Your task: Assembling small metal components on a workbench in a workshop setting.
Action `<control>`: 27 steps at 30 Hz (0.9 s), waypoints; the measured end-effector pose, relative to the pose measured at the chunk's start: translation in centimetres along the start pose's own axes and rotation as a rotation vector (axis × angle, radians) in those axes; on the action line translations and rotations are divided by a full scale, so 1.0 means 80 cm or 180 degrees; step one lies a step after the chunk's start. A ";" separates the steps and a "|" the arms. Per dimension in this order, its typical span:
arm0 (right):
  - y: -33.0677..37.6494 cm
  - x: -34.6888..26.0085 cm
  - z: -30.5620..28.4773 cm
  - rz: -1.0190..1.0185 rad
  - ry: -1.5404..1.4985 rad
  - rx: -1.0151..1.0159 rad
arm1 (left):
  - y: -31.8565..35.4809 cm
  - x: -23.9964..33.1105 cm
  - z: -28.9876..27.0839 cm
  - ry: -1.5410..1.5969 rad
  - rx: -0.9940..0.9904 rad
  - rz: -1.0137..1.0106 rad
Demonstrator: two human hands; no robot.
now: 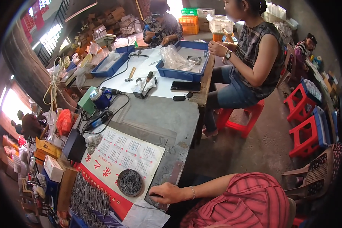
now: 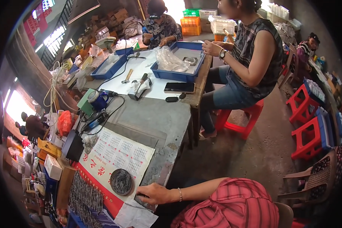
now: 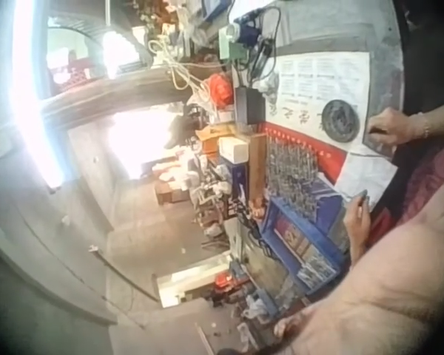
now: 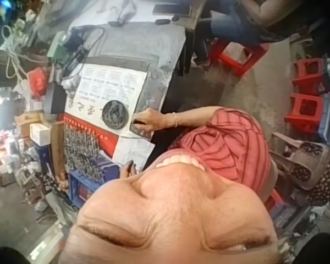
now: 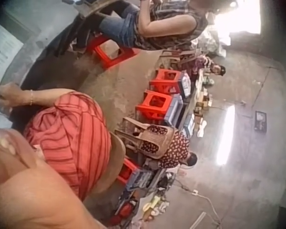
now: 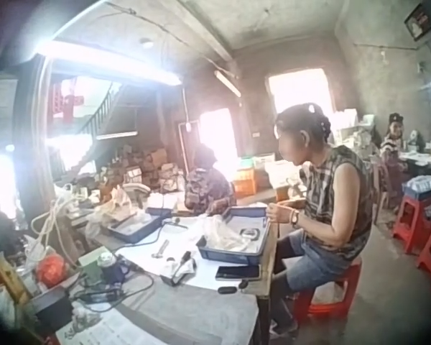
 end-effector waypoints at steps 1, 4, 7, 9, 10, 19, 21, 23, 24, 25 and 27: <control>0.000 0.000 0.000 -0.0001 -0.0003 -0.0030 | 0.000 -0.006 0.003 0.0123 -0.0120 -0.0172; 0.000 -0.001 0.001 -0.0047 0.0047 0.0021 | -0.005 0.008 0.007 0.0341 -0.0246 -0.0351; -0.001 -0.003 0.000 -0.0042 0.0036 0.0032 | -0.004 0.011 0.013 0.0564 -0.0246 -0.0406; 0.000 -0.003 0.000 -0.0044 0.0042 0.0033 | 0.000 0.011 0.017 0.0702 -0.0244 -0.0456; 0.000 -0.003 0.001 -0.0045 0.0049 0.0032 | 0.002 0.012 0.017 0.0732 -0.0166 -0.0508; -0.001 -0.001 0.002 0.0021 0.0133 0.0051 | 0.018 -0.006 0.017 0.1017 -0.0001 -0.0432; -0.001 -0.002 0.003 0.0037 0.0144 0.0039 | 0.022 -0.010 0.018 0.1060 0.0036 -0.0413; 0.000 -0.002 0.003 0.0055 0.0155 0.0029 | 0.025 -0.008 0.018 0.0974 0.0119 -0.0256; -0.001 -0.002 0.003 0.0034 0.0147 0.0059 | 0.025 -0.008 0.018 0.0982 0.0117 -0.0254; -0.001 -0.003 0.002 0.0014 0.0138 0.0090 | 0.026 -0.009 0.018 0.1113 0.0118 -0.0383; -0.002 -0.004 0.001 -0.0002 0.0148 0.0093 | 0.027 -0.007 0.018 0.1249 0.0111 -0.0518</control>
Point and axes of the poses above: each hand's wrist, its own y-axis away from the middle knuckle, its own z-axis out of the palm, x = y × z, the point moved 7 cm from there along -y, towards the middle knuckle, and after that the axes turned 7 degrees about x, right-handed, at the moved point
